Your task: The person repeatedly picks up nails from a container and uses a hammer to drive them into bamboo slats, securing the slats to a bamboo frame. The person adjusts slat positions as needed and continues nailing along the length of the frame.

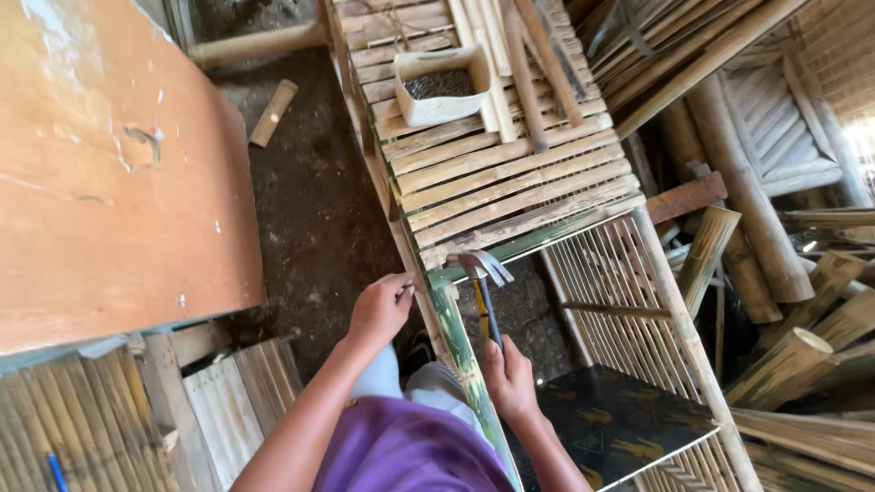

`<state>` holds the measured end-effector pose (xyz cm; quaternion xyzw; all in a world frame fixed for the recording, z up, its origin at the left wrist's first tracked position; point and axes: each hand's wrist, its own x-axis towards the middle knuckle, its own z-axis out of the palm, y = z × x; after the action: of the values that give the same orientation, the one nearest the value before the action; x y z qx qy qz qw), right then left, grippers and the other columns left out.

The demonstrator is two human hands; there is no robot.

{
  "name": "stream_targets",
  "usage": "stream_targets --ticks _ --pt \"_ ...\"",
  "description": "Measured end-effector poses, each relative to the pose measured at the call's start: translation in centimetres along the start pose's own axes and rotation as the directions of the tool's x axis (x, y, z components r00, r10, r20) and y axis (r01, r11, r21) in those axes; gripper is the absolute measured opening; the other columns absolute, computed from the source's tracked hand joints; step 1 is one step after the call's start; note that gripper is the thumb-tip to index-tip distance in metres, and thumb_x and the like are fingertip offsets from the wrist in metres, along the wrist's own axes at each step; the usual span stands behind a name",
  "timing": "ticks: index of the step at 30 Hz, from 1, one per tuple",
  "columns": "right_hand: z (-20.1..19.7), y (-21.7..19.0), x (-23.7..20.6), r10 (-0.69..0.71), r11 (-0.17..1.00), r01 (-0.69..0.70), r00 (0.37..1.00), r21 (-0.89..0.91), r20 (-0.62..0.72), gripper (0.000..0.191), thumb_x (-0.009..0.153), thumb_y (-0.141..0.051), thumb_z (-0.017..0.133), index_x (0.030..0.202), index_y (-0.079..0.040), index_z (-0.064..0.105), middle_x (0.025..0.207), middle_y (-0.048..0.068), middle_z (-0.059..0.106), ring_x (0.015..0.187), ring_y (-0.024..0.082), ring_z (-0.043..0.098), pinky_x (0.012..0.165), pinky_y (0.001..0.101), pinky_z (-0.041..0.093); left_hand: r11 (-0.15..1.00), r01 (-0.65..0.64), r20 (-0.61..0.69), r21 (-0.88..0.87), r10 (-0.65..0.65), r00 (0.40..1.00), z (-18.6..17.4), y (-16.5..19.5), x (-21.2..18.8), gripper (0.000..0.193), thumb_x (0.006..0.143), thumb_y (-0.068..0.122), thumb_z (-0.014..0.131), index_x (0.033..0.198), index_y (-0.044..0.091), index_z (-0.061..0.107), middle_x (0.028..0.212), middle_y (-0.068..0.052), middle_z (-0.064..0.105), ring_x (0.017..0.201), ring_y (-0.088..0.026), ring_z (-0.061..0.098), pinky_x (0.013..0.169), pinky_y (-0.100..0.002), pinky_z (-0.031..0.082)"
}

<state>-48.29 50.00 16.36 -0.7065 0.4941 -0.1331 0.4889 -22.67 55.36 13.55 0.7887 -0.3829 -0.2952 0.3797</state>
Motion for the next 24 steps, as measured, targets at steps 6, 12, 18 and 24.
stream_targets --ticks 6,12,18,24 --pt "-1.9 -5.1 0.3 0.168 0.976 -0.161 0.985 0.147 -0.034 0.037 0.103 -0.035 0.052 0.087 -0.003 0.059 0.061 0.006 0.058 0.056 0.014 0.052 0.052 0.0352 0.045 0.979 -0.188 0.091 0.083 0.18 0.979 1.0 5.2 6.4 0.026 0.094 0.015 0.063 0.116 0.007 0.074 0.112 -0.016 0.074 0.099 -0.034 0.071 0.087 -0.043 0.057" --pt "-0.9 -8.2 6.3 0.208 0.975 -0.195 0.969 0.107 -0.135 0.036 0.101 -0.037 0.054 0.088 -0.004 0.062 0.061 0.008 0.058 0.056 0.015 0.053 0.054 0.0362 0.046 0.954 -0.223 0.158 0.201 0.193 0.968 1.9 8.2 19.8 0.031 0.095 0.015 0.058 0.122 0.007 0.07 0.126 -0.015 0.069 0.117 -0.034 0.063 0.1 -0.044 0.05" --pt "1.6 -12.0 16.5 0.432 0.901 -0.407 0.867 0.147 -0.248 0.037 0.099 -0.038 0.058 0.096 -0.002 0.063 0.067 0.016 0.064 0.061 0.026 0.059 0.06 0.0425 0.049 0.818 -0.286 0.215 0.499 0.203 0.955 0.4 8.9 33.9 0.054 0.089 0.015 0.065 0.141 0.003 0.054 0.143 -0.019 0.055 0.128 -0.033 0.054 0.105 -0.047 0.045" --pt "3.5 -12.0 20.7 0.611 0.788 -0.579 0.695 0.209 -0.379 0.038 0.095 -0.04 0.062 0.101 -0.002 0.068 0.075 0.022 0.069 0.068 0.036 0.069 0.067 0.046 0.052 0.733 -0.23 0.501 0.64 -0.171 0.848 0.8 7.5 41.7 0.032 0.097 0.023 0.064 0.125 0.008 0.065 0.123 -0.019 0.068 0.118 -0.038 0.064 0.097 -0.052 0.053"
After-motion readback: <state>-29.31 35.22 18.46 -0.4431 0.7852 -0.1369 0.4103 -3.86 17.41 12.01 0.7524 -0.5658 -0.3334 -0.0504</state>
